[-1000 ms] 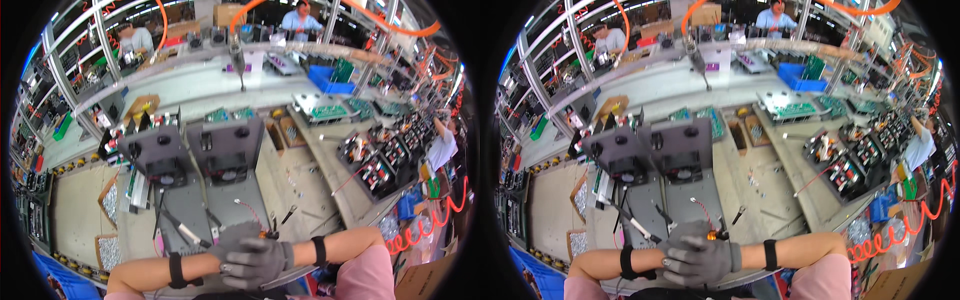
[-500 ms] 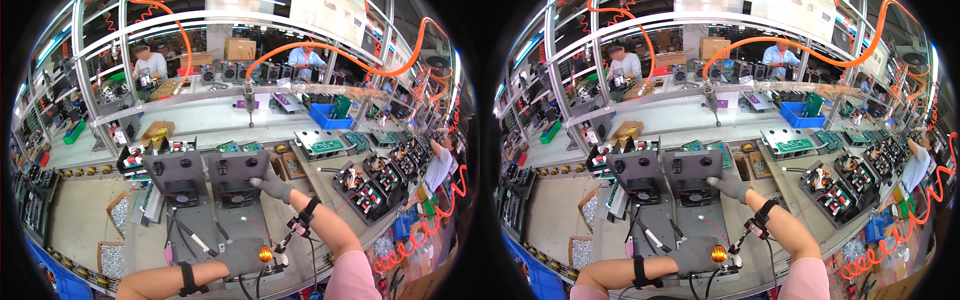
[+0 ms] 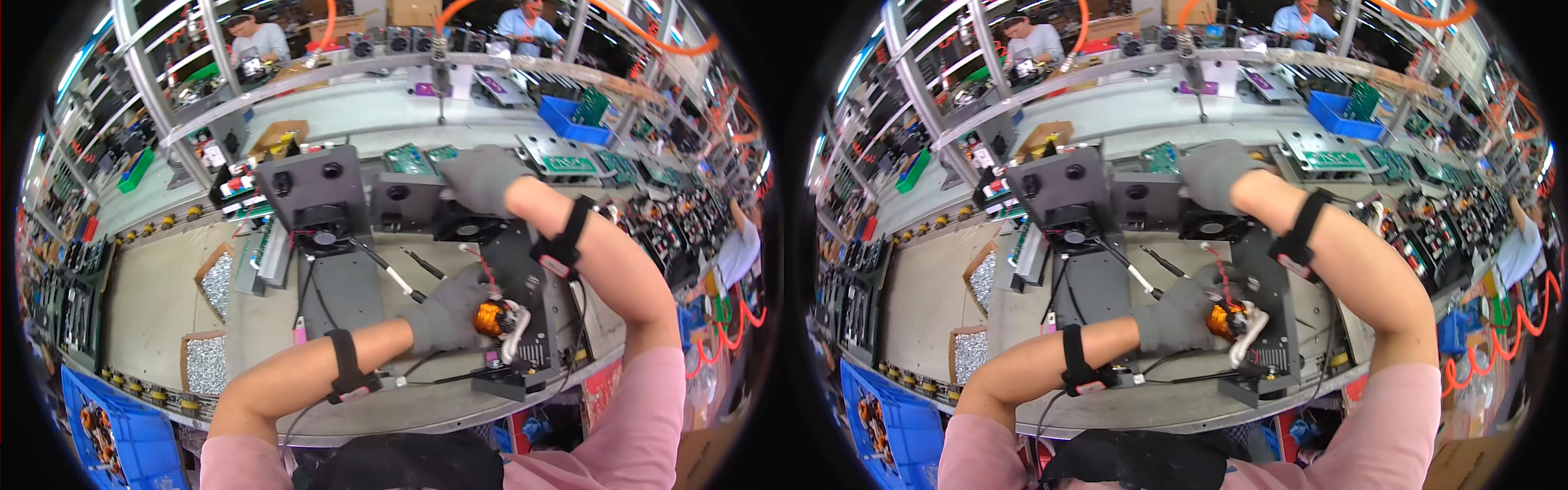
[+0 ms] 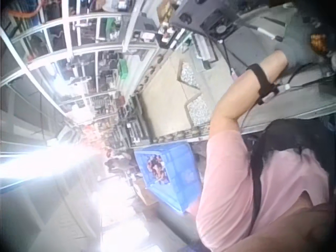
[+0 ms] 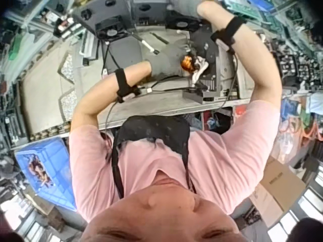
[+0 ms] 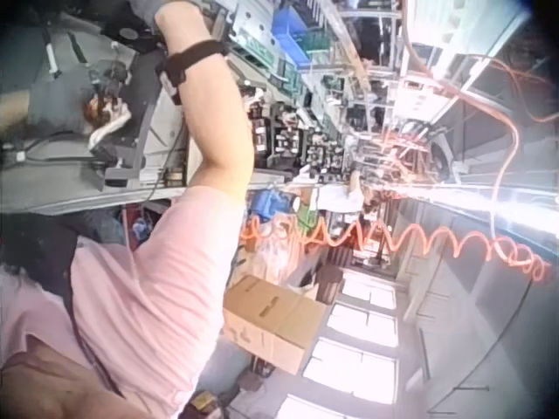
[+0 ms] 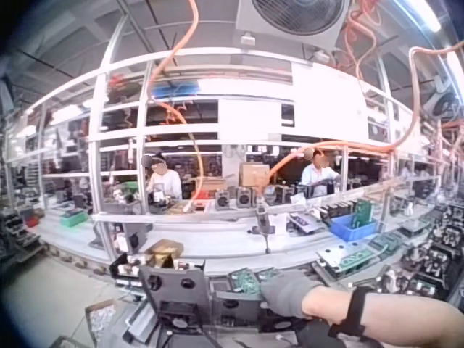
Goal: The person uses a power tool to drive screws into a metal chassis, then picks up a copper coil from a blue bin and places it inside. They finish by securing the coil's wires to the internal components using the power tool.
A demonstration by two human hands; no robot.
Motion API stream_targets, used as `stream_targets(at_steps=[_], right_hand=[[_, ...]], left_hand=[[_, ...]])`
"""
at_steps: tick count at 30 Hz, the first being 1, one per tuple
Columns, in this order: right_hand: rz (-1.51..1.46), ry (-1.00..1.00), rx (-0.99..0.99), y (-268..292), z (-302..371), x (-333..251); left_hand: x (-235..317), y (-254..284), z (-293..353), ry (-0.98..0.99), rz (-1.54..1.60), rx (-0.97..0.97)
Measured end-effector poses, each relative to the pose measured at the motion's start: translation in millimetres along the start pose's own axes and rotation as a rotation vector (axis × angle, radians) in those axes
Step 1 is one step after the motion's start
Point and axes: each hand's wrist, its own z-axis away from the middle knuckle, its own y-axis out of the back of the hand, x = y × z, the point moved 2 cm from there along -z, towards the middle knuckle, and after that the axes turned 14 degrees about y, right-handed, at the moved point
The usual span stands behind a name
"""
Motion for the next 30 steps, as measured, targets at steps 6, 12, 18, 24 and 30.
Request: stream_targets(at_steps=[6,12,18,24,30], right_hand=[[-0.418,-0.015,-0.085,-14,12,5],[-0.461,-0.296,0.027,-86,109,87],[-0.445,-0.497,-0.190,-239,176,34],[-0.294,-0.537,-0.058,-309,136,69],[-0.519,-0.325,0.434,-285,187,69]], left_hand=[[4,-13,10,-0.023,-0.397,-0.109],[6,82,31,0.230,-0.294,-0.484],[-7,163,94,0.517,-0.184,-0.265],[-40,180,176,0.637,-0.112,0.080],[-60,176,236,0.917,-0.266,0.337]])
